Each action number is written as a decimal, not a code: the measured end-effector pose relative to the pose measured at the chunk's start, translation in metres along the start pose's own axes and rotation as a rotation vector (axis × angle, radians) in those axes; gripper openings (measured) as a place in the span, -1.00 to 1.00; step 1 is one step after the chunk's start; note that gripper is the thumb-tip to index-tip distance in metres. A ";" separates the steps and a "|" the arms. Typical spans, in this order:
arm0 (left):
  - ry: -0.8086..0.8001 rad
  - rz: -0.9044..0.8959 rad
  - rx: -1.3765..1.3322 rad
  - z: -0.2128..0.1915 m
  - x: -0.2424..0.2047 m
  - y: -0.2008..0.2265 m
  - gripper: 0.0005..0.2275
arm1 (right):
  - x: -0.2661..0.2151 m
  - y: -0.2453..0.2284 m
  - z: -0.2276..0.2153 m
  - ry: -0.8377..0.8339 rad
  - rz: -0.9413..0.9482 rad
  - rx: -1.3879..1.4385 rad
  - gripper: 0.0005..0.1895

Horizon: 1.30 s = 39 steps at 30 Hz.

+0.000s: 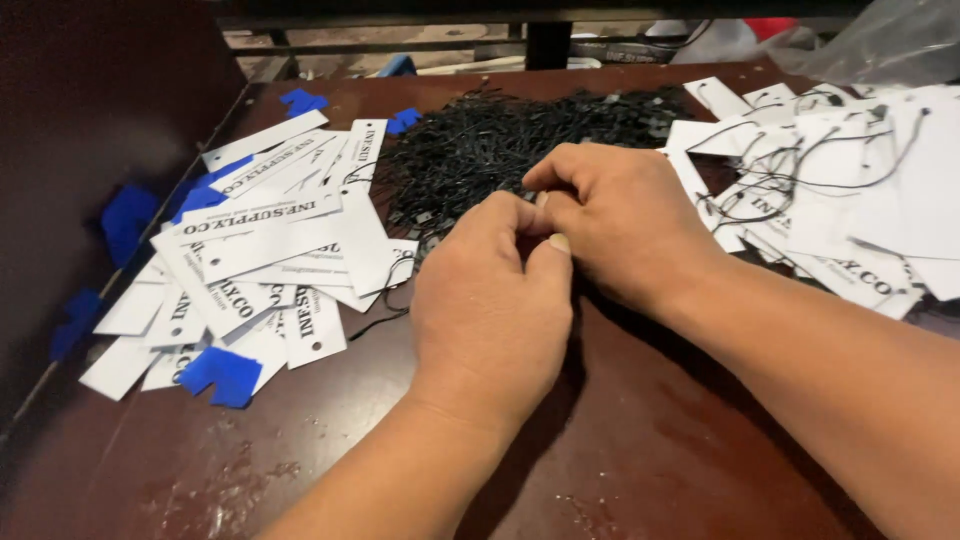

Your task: Attaching black string fasteners to white paper product tags by threading the string through pre-punched holes.

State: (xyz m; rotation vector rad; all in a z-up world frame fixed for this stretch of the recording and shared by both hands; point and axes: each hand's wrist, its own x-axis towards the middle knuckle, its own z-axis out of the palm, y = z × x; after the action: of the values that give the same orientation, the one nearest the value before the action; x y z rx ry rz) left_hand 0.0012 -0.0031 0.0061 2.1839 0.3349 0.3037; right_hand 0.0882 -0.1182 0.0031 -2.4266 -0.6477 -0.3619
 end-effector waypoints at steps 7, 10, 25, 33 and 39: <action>-0.070 -0.052 0.014 -0.005 -0.002 0.008 -0.86 | 0.009 -0.008 0.008 -0.137 0.153 -0.217 -0.81; -0.049 -0.034 0.013 -0.003 0.000 0.006 -0.86 | 0.007 -0.008 0.007 -0.133 0.180 -0.202 -0.83; 0.031 0.036 0.018 0.004 -0.001 -0.002 -0.84 | -0.010 0.006 -0.002 0.177 0.163 0.168 -0.91; 0.020 0.030 0.049 0.004 -0.001 0.004 -0.83 | -0.008 0.008 -0.006 0.196 0.184 0.257 -0.91; 0.002 -0.010 0.094 0.004 -0.001 0.005 -0.83 | -0.008 0.006 -0.006 0.174 0.189 0.268 -0.90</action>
State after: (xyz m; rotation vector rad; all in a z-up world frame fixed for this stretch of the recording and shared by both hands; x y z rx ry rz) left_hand 0.0017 -0.0090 0.0076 2.2739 0.3682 0.2897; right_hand 0.0837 -0.1287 0.0013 -2.1506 -0.3612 -0.3771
